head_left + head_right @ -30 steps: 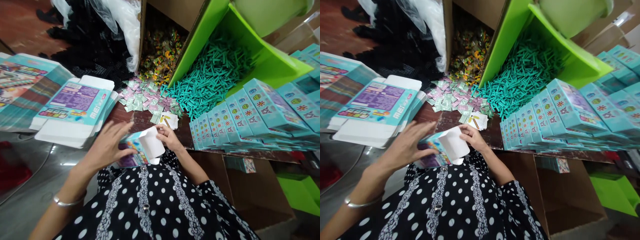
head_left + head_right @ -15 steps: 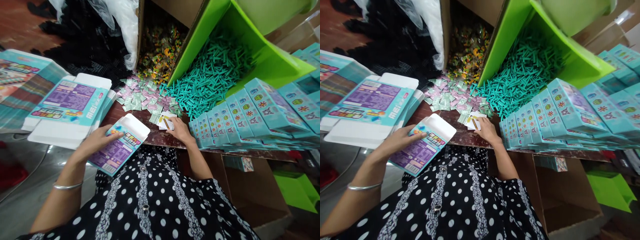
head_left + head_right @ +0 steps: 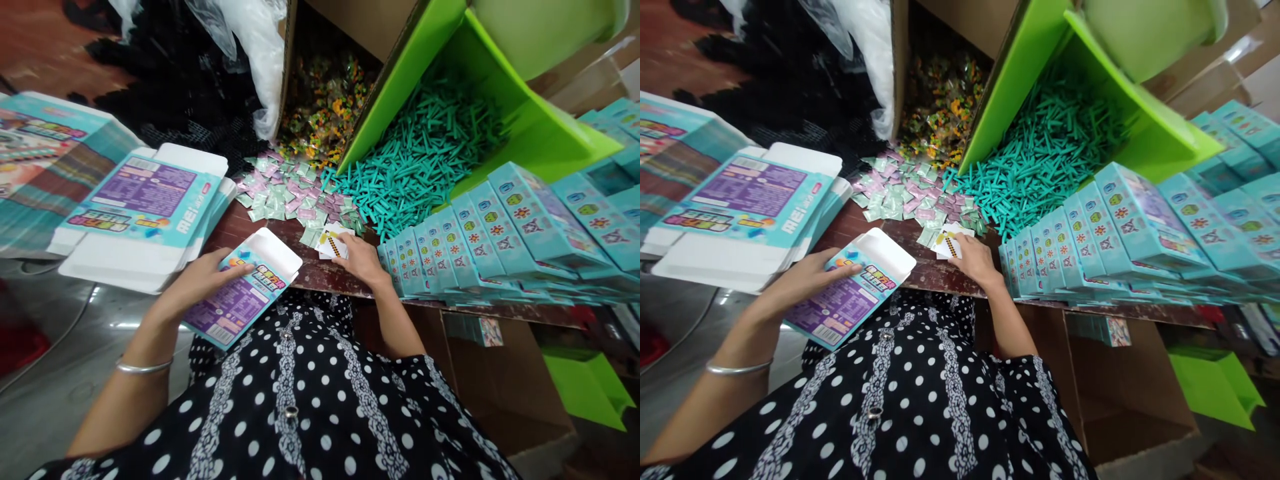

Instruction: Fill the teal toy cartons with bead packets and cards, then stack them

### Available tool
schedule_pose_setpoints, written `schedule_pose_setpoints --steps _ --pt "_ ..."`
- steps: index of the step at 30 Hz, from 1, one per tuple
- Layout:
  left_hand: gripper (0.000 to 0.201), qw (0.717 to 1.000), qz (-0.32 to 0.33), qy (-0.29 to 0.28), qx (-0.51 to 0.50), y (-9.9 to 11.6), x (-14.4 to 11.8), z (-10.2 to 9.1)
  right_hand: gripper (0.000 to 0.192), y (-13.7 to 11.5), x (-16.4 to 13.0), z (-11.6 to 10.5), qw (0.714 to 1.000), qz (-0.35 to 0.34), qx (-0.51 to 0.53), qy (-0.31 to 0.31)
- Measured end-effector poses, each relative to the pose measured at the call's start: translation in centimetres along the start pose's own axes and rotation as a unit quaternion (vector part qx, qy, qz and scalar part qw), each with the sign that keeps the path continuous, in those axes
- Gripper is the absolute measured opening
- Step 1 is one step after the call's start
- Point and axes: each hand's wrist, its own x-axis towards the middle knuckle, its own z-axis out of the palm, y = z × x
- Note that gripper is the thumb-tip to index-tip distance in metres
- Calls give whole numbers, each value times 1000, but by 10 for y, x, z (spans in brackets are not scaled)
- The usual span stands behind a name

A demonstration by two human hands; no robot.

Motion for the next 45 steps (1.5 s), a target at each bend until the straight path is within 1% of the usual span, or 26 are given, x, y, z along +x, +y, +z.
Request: schedule_pose_setpoints --steps 3,7,14,20,23,25,28,32,36,38,40,41,43,45 --pt "70 1000 -1 -4 3 -2 1 0 52 3 0 -3 1000 5 18 -6" --pt "63 1000 8 -2 -1 -2 2 0 50 11 5 -9 998 17 60 -17" --pt "61 1000 19 -3 -16 -1 0 1 48 20 13 -10 991 21 132 -16" --pt "62 1000 17 -6 -16 -3 0 0 46 21 11 -12 994 24 108 -22" --pt "65 1000 13 -14 -18 -7 1 0 57 12 8 -9 997 16 64 -26" --pt "65 1000 15 -15 -18 -8 1 0 63 5 7 -5 1000 5 19 -13" --pt "63 1000 18 -8 -21 -7 1 0 60 -2 8 3 1000 -3 -17 15" --pt "58 999 25 -4 -22 -6 1 1 56 2 12 5 1000 5 15 23" --pt "59 999 27 -4 -29 -8 2 1 48 12 11 -2 998 23 66 -1" --pt "60 999 27 -2 -32 -9 2 2 44 15 10 -4 996 20 88 -11" --pt "60 999 27 -2 -31 -8 2 2 46 17 11 -5 996 13 84 6" --pt "59 999 26 -2 -28 -8 2 2 49 17 14 -5 997 11 72 28" --pt "59 1000 23 -2 -21 -6 2 2 53 16 23 -6 995 12 36 97" --pt "58 1000 22 0 -13 -4 2 1 49 13 39 -10 986 25 -5 164"
